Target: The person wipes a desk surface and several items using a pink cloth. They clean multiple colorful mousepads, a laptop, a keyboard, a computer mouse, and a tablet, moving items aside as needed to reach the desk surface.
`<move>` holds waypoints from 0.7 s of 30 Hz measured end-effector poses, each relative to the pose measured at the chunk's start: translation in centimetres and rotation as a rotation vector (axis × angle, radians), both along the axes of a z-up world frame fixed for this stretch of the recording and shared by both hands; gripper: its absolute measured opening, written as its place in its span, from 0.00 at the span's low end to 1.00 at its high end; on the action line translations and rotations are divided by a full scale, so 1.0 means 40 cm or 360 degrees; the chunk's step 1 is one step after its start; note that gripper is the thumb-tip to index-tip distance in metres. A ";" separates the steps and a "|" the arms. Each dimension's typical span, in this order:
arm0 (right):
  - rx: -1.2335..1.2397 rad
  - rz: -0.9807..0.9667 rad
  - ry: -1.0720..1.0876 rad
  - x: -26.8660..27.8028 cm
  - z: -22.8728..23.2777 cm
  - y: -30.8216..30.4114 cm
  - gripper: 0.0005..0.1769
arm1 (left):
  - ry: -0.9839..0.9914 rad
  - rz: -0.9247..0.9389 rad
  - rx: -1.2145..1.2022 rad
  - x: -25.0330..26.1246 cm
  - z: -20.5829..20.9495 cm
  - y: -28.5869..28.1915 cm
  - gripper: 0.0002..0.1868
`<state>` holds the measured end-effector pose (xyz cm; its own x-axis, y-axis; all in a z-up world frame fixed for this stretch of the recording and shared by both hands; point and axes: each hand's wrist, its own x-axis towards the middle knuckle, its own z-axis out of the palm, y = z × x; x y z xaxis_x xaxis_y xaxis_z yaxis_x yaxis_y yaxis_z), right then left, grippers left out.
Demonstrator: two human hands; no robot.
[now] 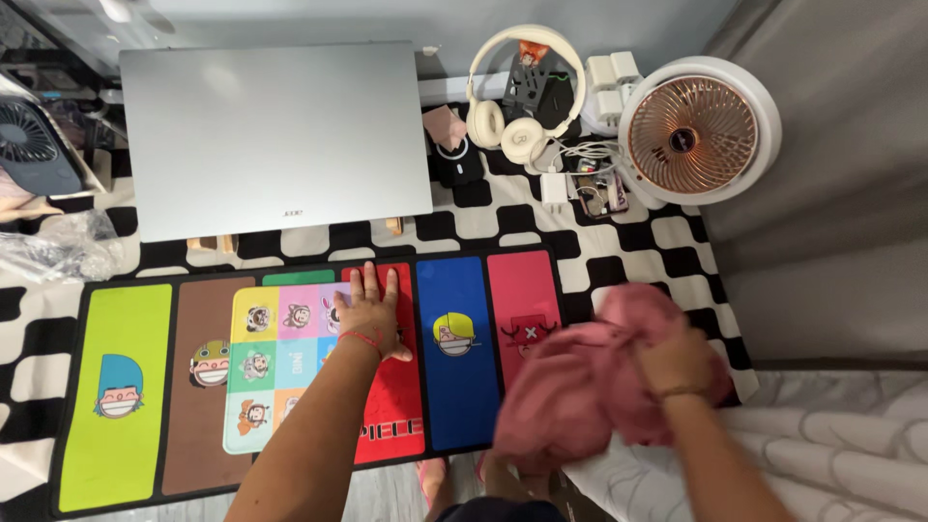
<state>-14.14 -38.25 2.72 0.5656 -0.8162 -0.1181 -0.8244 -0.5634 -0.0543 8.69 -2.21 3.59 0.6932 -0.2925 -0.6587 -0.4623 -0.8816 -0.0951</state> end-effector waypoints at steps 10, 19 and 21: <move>0.0744 0.1154 0.0271 0.380 0.120 0.200 0.32 | -0.0054 -0.0004 0.0023 0.001 -0.017 -0.006 0.84; 0.0685 0.0482 -0.1021 0.582 -0.153 0.276 0.21 | -0.0037 0.0045 -0.0021 0.010 -0.057 -0.001 0.85; 0.0564 0.0641 -0.1109 0.575 -0.176 0.268 0.20 | -0.0044 0.0038 -0.0015 0.011 -0.063 -0.001 0.86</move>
<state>8.85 -27.52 -4.31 0.8406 -0.5197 0.1527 -0.2807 -0.6590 -0.6977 9.15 -2.27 1.07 0.7181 -0.2815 -0.6364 -0.4382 -0.8934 -0.0992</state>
